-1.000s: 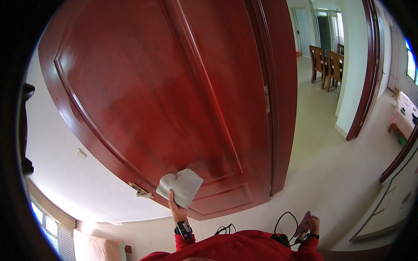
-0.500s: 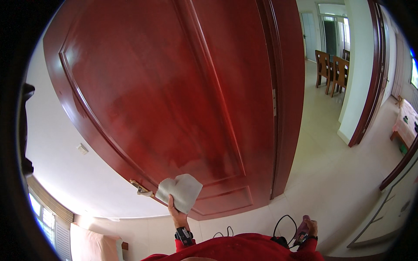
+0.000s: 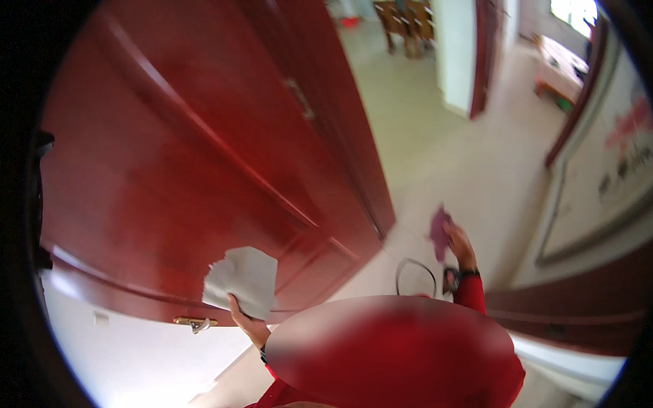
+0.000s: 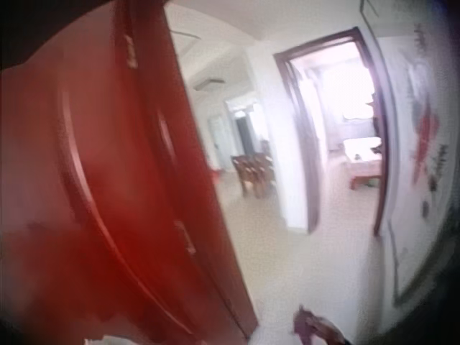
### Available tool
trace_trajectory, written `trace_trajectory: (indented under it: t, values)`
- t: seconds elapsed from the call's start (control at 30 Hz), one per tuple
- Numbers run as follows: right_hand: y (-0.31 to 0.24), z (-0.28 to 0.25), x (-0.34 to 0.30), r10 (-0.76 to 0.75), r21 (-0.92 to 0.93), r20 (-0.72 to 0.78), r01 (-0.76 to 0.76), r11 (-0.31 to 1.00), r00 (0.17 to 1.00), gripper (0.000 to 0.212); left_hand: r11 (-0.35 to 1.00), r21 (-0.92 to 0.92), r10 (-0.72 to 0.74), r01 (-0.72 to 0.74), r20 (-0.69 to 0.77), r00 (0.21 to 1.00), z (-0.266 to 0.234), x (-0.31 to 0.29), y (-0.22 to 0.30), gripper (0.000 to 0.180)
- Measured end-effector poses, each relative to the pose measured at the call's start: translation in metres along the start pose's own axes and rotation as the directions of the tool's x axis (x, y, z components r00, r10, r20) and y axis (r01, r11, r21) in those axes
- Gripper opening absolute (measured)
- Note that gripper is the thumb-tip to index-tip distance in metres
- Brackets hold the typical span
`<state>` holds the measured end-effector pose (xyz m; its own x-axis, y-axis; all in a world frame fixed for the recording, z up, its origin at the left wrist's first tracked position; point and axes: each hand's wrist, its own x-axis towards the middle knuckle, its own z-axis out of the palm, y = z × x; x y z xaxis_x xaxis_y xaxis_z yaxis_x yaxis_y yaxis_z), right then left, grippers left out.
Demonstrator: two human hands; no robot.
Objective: The person wipes a reddish-brown wooden door using a purple cloth and then a white cloth. They alternate between the two cloths while cleaning different sections of the door surface.
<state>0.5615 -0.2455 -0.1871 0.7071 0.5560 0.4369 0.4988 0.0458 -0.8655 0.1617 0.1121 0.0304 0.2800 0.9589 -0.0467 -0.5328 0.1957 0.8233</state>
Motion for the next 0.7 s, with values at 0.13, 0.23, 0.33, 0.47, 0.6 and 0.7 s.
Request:
trace_trajectory:
  t: [0.13,0.23,0.33,0.47,0.6,0.7]
  values:
    - [-0.048,0.002,0.042,0.460,0.666,-0.046,-0.316,0.675,0.887,0.026,0.976,0.211,-0.097,0.049,0.222,0.970,0.023,0.001,-0.006,0.058]
    - [-0.081,0.004,0.067,0.461,0.897,0.069,-0.257,0.360,0.885,0.036,0.947,0.300,-0.199,0.118,0.259,0.945,0.039,0.006,-0.015,0.060]
    - [-0.109,0.021,0.076,0.510,0.930,0.157,-0.300,0.211,0.846,0.046,0.920,0.312,-0.289,0.235,0.139,0.947,0.049,0.004,-0.026,0.062]
    - [-0.134,0.051,0.077,0.492,0.727,0.308,-0.535,0.431,0.815,0.055,0.922,0.280,-0.312,0.267,0.130,0.941,0.052,0.005,-0.031,0.063]
    - [-0.127,0.068,0.096,0.533,0.562,0.433,-0.681,0.470,0.726,0.046,0.924,0.305,-0.294,0.233,0.175,0.940,0.050,0.006,-0.030,0.060]
    - [-0.107,0.075,0.106,0.458,0.586,0.459,-0.647,0.488,0.761,0.046,0.916,0.329,-0.288,0.230,0.142,0.947,0.046,0.009,-0.033,0.055]
